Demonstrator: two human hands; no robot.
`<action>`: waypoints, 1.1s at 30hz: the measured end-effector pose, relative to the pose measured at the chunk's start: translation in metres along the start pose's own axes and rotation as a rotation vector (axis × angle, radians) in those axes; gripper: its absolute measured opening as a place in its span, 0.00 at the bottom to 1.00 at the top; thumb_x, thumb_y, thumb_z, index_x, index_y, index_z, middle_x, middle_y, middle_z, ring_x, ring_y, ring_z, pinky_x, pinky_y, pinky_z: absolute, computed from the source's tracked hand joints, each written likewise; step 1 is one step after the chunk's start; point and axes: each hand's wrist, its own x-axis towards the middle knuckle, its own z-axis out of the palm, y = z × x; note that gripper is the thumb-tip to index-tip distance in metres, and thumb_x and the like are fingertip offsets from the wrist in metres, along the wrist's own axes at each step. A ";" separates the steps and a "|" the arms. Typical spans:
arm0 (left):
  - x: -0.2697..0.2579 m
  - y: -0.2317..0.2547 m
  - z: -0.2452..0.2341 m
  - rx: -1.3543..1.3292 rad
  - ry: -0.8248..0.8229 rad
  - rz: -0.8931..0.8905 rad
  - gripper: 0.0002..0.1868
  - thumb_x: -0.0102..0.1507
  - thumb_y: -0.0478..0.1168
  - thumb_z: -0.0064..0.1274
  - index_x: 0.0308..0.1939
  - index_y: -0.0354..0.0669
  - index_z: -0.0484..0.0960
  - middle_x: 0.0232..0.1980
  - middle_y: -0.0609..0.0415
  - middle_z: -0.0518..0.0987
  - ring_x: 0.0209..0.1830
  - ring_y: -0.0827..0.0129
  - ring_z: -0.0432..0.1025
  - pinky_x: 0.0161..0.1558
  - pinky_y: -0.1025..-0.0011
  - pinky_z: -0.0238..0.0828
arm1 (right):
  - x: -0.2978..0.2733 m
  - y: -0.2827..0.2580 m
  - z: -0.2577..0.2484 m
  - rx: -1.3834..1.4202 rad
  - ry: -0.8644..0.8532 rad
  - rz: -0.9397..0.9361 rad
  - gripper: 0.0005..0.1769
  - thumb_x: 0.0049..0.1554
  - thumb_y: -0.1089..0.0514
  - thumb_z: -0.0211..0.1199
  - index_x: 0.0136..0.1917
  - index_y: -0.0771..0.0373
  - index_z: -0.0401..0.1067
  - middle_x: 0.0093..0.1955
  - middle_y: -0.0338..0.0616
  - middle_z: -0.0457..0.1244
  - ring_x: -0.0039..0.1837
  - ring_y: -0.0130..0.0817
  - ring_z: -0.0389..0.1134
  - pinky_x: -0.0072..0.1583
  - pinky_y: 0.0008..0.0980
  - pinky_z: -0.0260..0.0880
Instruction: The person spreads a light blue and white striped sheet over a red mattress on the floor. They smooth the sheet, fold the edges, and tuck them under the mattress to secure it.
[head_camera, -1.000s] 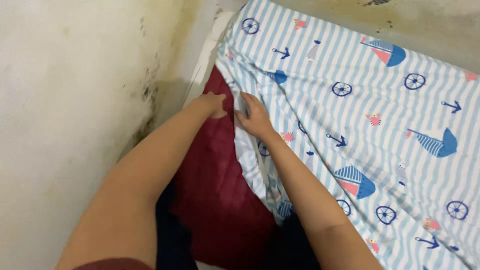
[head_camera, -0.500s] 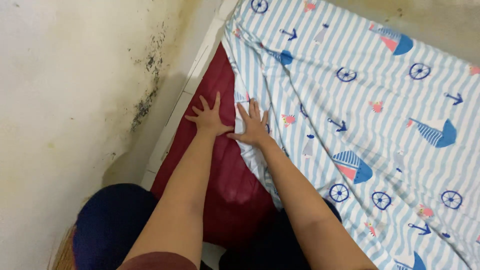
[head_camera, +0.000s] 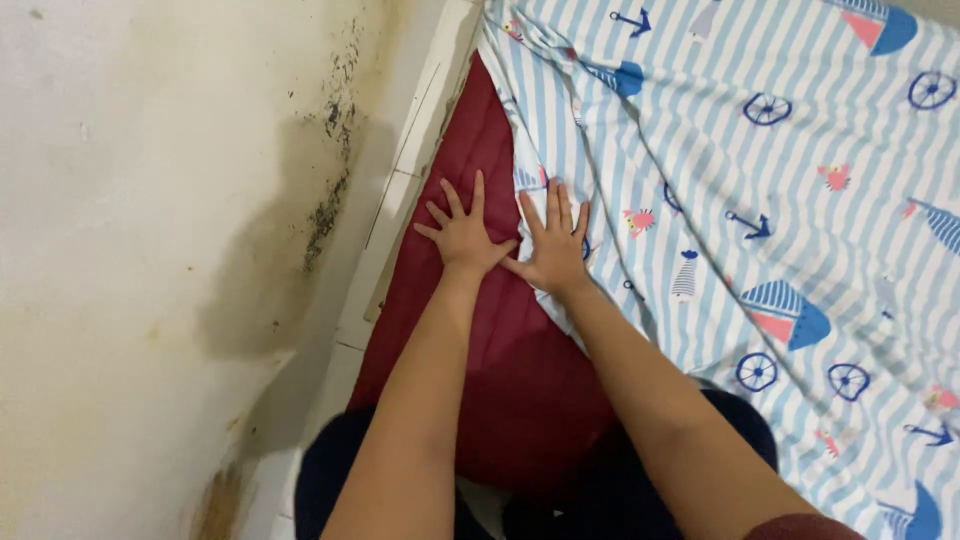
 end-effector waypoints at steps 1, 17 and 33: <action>0.000 0.000 -0.001 0.007 0.000 0.012 0.69 0.54 0.64 0.64 0.83 0.64 0.26 0.84 0.30 0.33 0.79 0.22 0.40 0.65 0.17 0.36 | 0.001 0.003 0.004 0.001 0.008 0.011 0.64 0.47 0.21 0.61 0.86 0.43 0.40 0.87 0.59 0.28 0.87 0.53 0.26 0.77 0.70 0.20; 0.019 -0.018 0.027 -0.006 0.159 0.106 0.69 0.55 0.70 0.66 0.83 0.69 0.29 0.85 0.33 0.33 0.81 0.24 0.41 0.68 0.19 0.35 | 0.009 0.008 0.034 -0.197 0.070 0.050 0.64 0.45 0.13 0.54 0.86 0.39 0.40 0.87 0.56 0.30 0.87 0.52 0.28 0.78 0.69 0.23; 0.012 -0.007 0.032 0.121 0.254 0.023 0.69 0.57 0.76 0.69 0.82 0.70 0.31 0.84 0.39 0.30 0.83 0.28 0.38 0.70 0.22 0.34 | 0.004 0.014 0.031 -0.137 0.112 -0.039 0.65 0.50 0.07 0.44 0.87 0.44 0.38 0.87 0.61 0.28 0.87 0.54 0.26 0.78 0.71 0.18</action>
